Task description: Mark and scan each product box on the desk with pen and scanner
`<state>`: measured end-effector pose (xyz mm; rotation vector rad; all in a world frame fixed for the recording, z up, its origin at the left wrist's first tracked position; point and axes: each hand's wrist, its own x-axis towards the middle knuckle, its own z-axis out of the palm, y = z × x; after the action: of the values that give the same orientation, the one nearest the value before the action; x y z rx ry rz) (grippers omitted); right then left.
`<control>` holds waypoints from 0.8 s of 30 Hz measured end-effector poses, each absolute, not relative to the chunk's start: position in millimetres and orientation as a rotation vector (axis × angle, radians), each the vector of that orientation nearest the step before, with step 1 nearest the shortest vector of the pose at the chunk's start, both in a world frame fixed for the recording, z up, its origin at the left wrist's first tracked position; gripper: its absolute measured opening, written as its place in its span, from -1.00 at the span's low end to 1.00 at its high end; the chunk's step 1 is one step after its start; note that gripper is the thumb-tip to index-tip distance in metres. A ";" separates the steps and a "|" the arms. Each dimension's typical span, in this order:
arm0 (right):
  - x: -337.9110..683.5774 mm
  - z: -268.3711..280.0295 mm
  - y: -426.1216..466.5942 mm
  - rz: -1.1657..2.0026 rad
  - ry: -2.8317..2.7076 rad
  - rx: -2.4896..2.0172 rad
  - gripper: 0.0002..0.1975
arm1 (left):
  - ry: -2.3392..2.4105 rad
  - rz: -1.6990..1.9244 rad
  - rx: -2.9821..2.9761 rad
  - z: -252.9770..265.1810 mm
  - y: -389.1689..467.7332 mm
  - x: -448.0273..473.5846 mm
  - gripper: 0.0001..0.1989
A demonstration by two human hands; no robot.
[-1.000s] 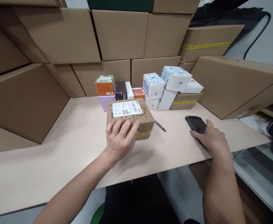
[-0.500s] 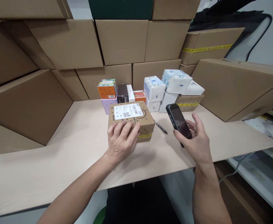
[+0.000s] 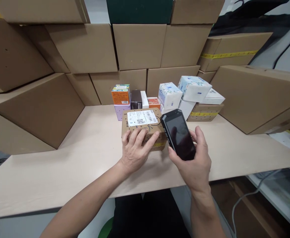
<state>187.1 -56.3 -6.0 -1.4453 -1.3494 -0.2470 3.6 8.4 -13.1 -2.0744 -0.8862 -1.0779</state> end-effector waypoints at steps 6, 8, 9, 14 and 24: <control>182.3 -12.7 -50.6 -0.330 -1.395 -1.419 -0.03 | -0.930 -1.087 -2.082 -14.9 8.0 5.2 -0.51; 181.9 -12.9 -50.0 -0.338 -1.405 -1.423 -0.03 | -0.931 -1.094 -2.079 -15.1 7.7 6.1 -0.52; 182.0 -13.0 -49.8 -0.342 -1.411 -1.426 -0.03 | -0.929 -1.100 -2.078 -15.2 7.6 6.5 -0.52; 183.0 -14.1 -49.1 -0.394 -1.444 -1.433 -0.04 | -0.928 -1.126 -2.068 -15.4 8.2 7.6 -0.52; 181.5 -11.5 -49.2 -0.391 -1.456 -1.414 -0.03 | -0.939 -1.103 -2.064 -15.8 8.0 8.0 -0.52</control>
<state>181.5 -49.2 -11.5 -1.4138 -1.4556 -0.3913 8.0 8.0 -15.8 -2.0642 -0.9387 -1.1027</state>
